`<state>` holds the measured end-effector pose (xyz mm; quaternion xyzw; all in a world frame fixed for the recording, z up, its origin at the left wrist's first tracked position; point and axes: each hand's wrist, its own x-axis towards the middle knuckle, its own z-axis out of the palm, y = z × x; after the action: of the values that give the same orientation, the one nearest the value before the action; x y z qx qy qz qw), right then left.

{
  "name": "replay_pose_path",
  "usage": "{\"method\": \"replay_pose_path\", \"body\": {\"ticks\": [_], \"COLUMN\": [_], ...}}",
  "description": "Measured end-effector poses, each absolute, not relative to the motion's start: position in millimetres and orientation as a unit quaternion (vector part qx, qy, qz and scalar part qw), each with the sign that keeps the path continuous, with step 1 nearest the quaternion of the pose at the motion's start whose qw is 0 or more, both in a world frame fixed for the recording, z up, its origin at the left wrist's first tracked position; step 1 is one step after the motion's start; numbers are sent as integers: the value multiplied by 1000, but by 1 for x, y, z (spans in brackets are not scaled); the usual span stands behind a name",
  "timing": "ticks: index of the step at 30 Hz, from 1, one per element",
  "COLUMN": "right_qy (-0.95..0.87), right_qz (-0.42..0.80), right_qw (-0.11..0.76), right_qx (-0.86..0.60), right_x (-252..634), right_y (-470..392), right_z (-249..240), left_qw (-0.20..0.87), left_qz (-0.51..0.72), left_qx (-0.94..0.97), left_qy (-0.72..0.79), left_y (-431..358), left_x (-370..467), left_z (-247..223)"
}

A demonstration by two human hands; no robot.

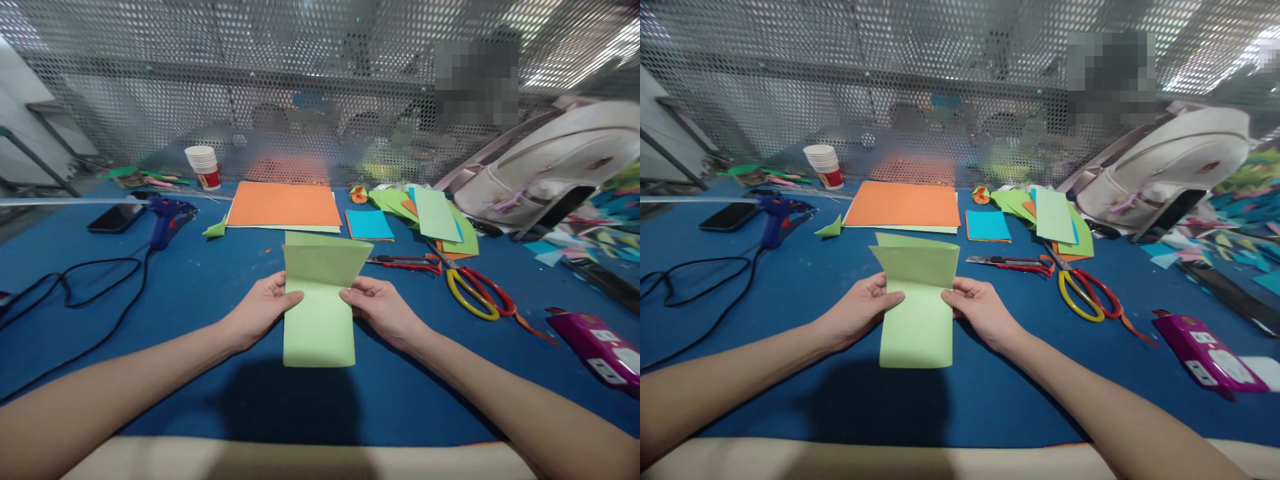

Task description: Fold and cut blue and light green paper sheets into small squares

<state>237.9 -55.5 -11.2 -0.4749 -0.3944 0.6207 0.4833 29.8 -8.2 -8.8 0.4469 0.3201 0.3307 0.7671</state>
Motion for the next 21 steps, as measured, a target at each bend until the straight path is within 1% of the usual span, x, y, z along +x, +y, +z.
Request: {"method": "replay_pose_path", "body": {"ticks": [4, 8, 13, 17, 21], "right_qy": [-407, -443, -473, -489, -539], "right_qz": [614, 568, 528, 501, 440], "right_qw": [481, 484, 470, 437, 414], "right_qx": [-476, -496, -526, -565, -587], "right_x": [240, 243, 243, 244, 252], "right_y": [-55, -54, -53, -53, -51], "right_z": [-11, -8, -5, -4, -2], "left_qw": [767, 761, 715, 673, 657], "left_qz": [328, 314, 281, 241, 202], "left_qx": [448, 453, 504, 545, 568], "left_qy": [322, 342, 395, 438, 453], "left_y": [-8, -6, 1, 7, 13], "left_x": [29, 27, 25, 22, 16], "left_z": [-9, -2, 11, 20, 25]}}
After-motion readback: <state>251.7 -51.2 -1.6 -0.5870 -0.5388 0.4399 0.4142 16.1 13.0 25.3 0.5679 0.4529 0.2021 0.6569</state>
